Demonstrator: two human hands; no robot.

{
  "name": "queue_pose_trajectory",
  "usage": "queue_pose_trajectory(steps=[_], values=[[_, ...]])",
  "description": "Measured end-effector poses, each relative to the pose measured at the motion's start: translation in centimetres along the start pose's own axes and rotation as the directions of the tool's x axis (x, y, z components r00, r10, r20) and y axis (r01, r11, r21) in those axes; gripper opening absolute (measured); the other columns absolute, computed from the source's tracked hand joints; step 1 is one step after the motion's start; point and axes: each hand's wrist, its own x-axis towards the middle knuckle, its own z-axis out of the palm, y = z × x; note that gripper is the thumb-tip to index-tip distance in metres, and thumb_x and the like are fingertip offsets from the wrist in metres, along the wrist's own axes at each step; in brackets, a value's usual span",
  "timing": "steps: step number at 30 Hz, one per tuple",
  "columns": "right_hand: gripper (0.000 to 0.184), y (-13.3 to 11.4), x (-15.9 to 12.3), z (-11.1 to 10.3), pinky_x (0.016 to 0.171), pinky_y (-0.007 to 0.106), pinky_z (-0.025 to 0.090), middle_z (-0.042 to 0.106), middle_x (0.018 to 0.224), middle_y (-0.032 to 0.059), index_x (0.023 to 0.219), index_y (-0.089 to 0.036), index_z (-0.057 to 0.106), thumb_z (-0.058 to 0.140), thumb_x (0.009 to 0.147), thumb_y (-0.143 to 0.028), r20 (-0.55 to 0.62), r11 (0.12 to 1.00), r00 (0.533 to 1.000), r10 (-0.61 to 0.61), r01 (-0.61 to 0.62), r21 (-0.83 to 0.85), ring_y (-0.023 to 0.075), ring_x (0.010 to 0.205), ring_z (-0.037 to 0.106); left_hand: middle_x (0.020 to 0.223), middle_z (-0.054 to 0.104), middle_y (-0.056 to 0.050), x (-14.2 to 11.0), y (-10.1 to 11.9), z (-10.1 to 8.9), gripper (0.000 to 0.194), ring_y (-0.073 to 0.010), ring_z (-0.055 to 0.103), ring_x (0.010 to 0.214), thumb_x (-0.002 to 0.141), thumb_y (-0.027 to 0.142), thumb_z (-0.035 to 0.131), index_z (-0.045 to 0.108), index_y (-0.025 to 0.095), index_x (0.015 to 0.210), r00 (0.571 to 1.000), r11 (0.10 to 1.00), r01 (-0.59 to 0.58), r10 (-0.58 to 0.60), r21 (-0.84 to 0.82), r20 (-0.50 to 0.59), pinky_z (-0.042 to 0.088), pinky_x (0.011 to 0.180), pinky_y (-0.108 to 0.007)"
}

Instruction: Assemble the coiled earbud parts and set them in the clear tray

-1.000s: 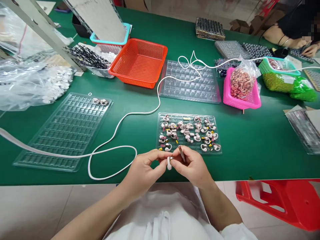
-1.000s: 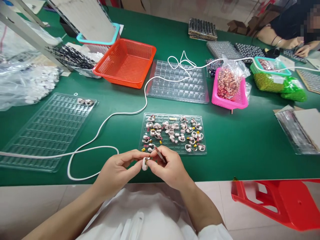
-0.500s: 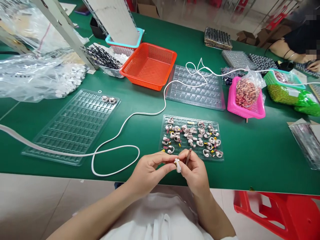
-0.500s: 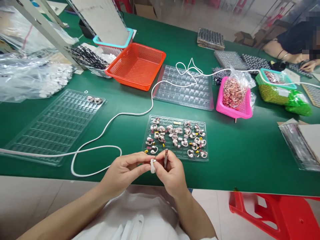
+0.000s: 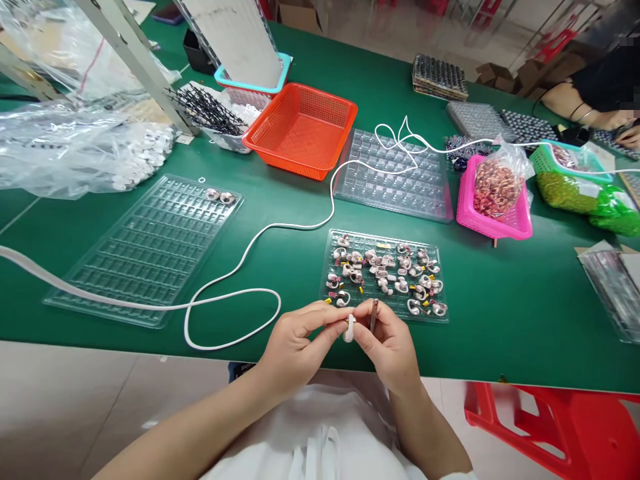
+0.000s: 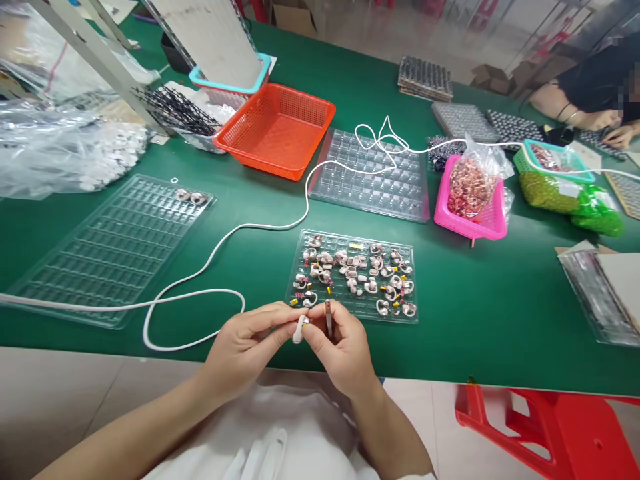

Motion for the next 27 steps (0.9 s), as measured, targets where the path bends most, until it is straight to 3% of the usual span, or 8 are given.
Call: queue_pose_trajectory(steps=[8,17,23,27], values=[[0.008,-0.6,-0.3,0.4,0.061,0.027,0.040,0.056,0.081,0.0001,0.093,-0.022,0.063,0.061,0.096,-0.029,0.010,0.954,0.991,-0.137,0.134,-0.269,0.0136,0.067,0.051,0.077,0.071,-0.003,-0.5,0.0,0.5,0.027,-0.0157,0.064,0.074,0.091,0.005,0.060,0.076,0.020,0.108,0.989,0.989,-0.139,0.141,0.049,-0.033,0.053,0.071,-0.026],[0.007,-1.3,-0.8,1.2,0.061,0.029,0.039,0.057,0.080,0.0017,0.092,-0.022,0.062,0.058,0.097,-0.024,0.037,0.933,0.983,-0.180,0.183,-0.309,0.0153,0.067,0.050,0.074,0.067,-0.003,-1.3,0.1,0.9,0.033,-0.0165,0.059,0.071,0.089,-0.001,0.058,0.071,0.019,0.112,0.966,0.969,-0.236,0.242,0.075,-0.091,0.049,0.067,-0.028],[0.013,-0.4,0.4,1.5,0.061,0.029,0.040,0.055,0.079,0.0014,0.089,-0.022,0.061,0.056,0.098,-0.030,0.042,0.949,0.993,-0.111,0.118,-0.293,0.0152,0.067,0.051,0.078,0.069,-0.005,-1.1,-0.9,0.5,0.024,-0.0166,0.063,0.075,0.091,0.005,0.059,0.074,0.017,0.105,0.984,0.988,-0.113,0.126,0.106,-0.129,0.051,0.072,-0.028],[0.012,-0.4,0.7,1.3,0.061,0.028,0.041,0.057,0.082,0.0016,0.092,-0.021,0.063,0.057,0.098,-0.030,0.024,0.936,0.992,-0.125,0.126,-0.329,0.0144,0.067,0.051,0.078,0.071,-0.005,-0.5,-0.8,0.2,0.022,-0.0160,0.064,0.074,0.092,0.008,0.060,0.076,0.017,0.103,0.987,0.988,-0.099,0.112,0.116,-0.112,0.052,0.072,-0.027]])
